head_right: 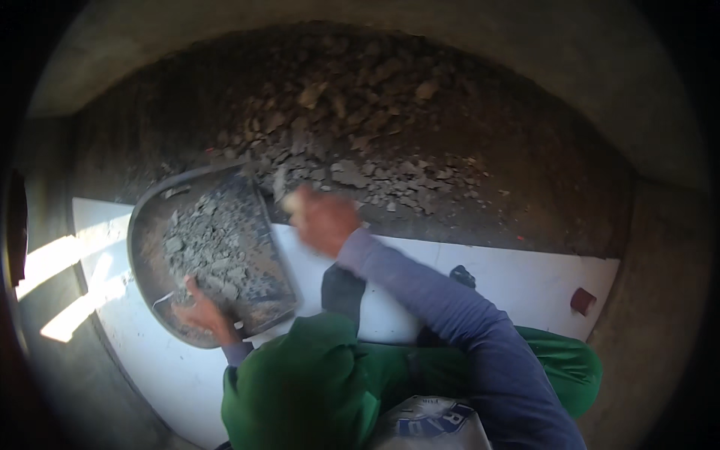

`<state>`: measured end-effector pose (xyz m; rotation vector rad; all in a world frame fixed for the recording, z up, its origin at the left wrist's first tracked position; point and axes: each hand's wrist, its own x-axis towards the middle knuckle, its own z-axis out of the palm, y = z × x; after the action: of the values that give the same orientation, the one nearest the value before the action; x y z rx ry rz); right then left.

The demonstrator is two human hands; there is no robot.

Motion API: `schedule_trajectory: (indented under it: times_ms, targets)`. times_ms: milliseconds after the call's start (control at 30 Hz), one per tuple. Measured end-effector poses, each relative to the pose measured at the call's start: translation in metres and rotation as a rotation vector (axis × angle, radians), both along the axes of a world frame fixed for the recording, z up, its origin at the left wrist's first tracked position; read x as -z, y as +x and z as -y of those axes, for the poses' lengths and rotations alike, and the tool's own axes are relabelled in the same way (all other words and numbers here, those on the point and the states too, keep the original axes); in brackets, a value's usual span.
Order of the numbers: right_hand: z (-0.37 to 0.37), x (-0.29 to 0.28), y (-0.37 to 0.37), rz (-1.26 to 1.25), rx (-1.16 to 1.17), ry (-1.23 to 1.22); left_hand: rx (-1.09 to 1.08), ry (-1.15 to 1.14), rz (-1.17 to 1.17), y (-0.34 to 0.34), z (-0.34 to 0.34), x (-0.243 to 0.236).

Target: The person spreads wet mortar onto a floor surface using a trowel and then places a large white tile onto the mortar bed. After positioning the tile, they scrape up excess debris and mortar from the surrounding area and place it back into a container by hand and with the trowel.

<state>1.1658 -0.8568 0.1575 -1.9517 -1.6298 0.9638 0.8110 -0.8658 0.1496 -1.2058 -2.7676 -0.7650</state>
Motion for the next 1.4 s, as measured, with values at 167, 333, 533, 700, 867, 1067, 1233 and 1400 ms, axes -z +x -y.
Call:
schedule_trajectory:
  times_ms: [167,333,533,700,867,1067,1233,1400]
  targets:
    - [0.044,0.055,0.202,0.423,0.636,-0.159,0.359,0.245,0.438,0.120,-0.037,-0.025]
    - [0.081,0.058,0.321,0.452,0.960,-0.310,1.086,0.019,0.461,0.283,-0.153,0.018]
    - [0.020,0.067,0.259,0.309,0.779,-0.226,1.188,-0.397,0.206,0.388,-0.256,0.051]
    - [0.035,0.064,0.281,0.202,0.754,-0.200,1.356,-0.359,0.197,0.407,-0.286,0.064]
    - [-0.030,0.039,0.225,-0.237,0.827,-0.526,1.393,-0.328,0.264,0.419,-0.258,0.073]
    - [-0.015,0.061,0.171,-0.392,0.679,-0.332,1.257,-0.380,0.205,0.432,-0.233,0.064]
    - [0.001,0.029,0.128,-0.615,0.758,-0.361,1.292,-0.296,0.233,0.420,-0.199,0.055]
    - [0.004,0.005,0.118,-0.540,0.822,-0.386,1.149,-0.167,0.632,0.417,-0.173,0.049]
